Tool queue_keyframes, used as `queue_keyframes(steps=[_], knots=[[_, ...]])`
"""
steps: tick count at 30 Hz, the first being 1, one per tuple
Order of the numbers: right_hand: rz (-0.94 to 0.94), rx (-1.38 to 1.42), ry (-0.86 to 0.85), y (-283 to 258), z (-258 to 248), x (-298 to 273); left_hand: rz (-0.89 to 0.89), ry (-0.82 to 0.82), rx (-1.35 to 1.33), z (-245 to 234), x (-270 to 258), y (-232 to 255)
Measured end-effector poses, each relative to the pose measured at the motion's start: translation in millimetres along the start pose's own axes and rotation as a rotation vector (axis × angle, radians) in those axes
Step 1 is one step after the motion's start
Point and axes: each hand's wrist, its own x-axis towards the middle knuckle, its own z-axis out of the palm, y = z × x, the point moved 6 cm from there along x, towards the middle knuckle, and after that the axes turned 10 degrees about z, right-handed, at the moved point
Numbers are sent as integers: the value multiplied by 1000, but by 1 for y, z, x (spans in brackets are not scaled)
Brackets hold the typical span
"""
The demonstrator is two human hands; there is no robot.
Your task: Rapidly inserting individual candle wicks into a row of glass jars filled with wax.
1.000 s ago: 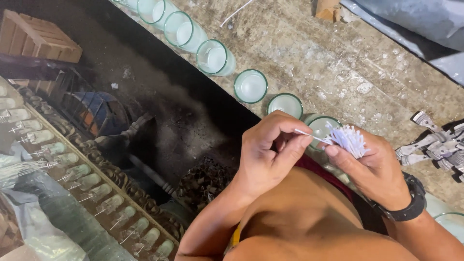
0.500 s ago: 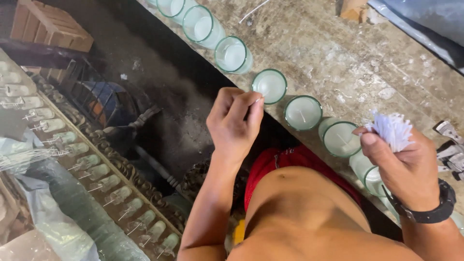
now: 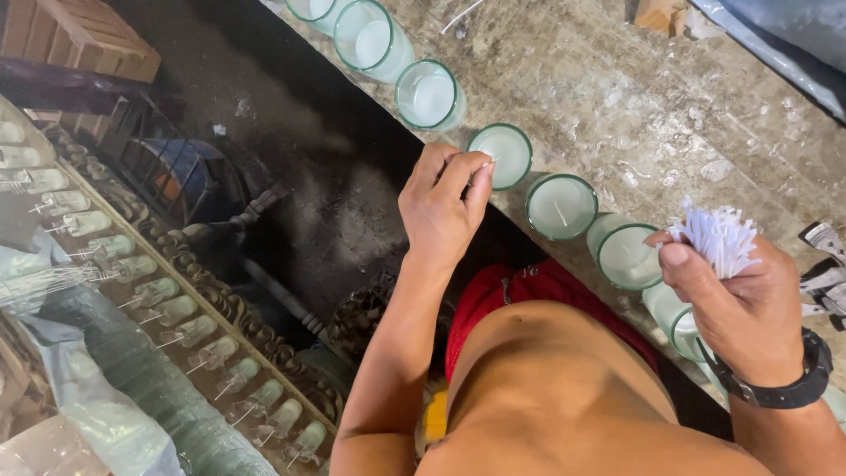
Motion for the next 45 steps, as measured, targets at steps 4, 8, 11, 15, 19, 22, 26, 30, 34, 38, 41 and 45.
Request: queue_keyframes(steps=[4,8,11,15,19,22,26,30,34,38,41,45], knots=[[-20,14,-1,1,0,0,-14,-11,-22,2,-1,-2],[-10,50,-23,1,2,0,-19,-23,-28,3,-2,-3],[16,53,-31,1,4,-1,1,-36,-5,3,1,-1],[38,6,-51,-3,9,-2,-35,-99,-3,11,-6,-7],[5,89,-172,-14,20,-3,-100,-197,10,8,-7,-7],[-22,183,-275,-14,27,-5,-116,-183,-83,-13,8,18],[106,244,-313,-1,37,-8,-195,-231,-620,-32,22,64],[-183,87,-321,-31,46,-13,-272,-284,-731,-29,16,78],[-264,-5,-325,-40,53,-16,-291,-184,-817,-37,15,70],[-297,-46,-331,-46,60,-19,-229,-73,-730,-57,17,67],[-263,-71,-326,-42,67,-18,-137,-89,-663,-67,19,68],[-240,-194,-274,-38,76,-17,-99,-61,-575,-79,19,64]])
